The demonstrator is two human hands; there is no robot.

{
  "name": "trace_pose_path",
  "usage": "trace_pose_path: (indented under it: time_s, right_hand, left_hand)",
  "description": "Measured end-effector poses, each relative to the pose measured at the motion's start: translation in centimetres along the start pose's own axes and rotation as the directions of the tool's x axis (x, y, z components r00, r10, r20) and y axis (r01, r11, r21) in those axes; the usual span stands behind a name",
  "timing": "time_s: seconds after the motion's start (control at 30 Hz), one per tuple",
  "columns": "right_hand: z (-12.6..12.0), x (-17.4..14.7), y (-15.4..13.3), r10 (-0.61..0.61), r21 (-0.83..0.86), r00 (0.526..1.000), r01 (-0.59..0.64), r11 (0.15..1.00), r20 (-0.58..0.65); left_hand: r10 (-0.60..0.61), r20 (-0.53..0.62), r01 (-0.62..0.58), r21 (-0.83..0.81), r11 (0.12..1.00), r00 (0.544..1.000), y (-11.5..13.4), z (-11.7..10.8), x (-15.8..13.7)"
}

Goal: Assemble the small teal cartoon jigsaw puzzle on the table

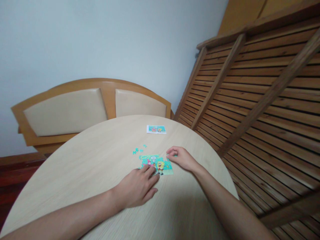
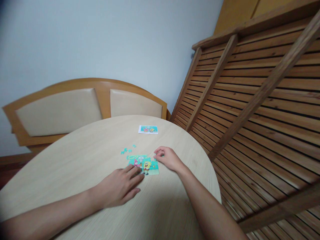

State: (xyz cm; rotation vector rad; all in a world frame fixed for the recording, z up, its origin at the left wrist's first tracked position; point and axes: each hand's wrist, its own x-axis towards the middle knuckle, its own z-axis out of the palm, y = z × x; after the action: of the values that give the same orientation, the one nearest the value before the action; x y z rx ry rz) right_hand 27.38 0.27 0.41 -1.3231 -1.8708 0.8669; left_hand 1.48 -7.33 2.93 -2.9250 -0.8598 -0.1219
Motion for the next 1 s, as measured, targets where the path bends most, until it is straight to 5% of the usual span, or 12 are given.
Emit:
trace_pose_path:
  time_s: [1.0]
  right_hand:
    - [-0.46,0.04,0.83,-0.146,-0.288,0.989,0.136,0.948,-0.015]
  left_hand:
    - [-0.001,-0.012,0.001,-0.001,1.000,1.000,0.03,0.02,-0.06]
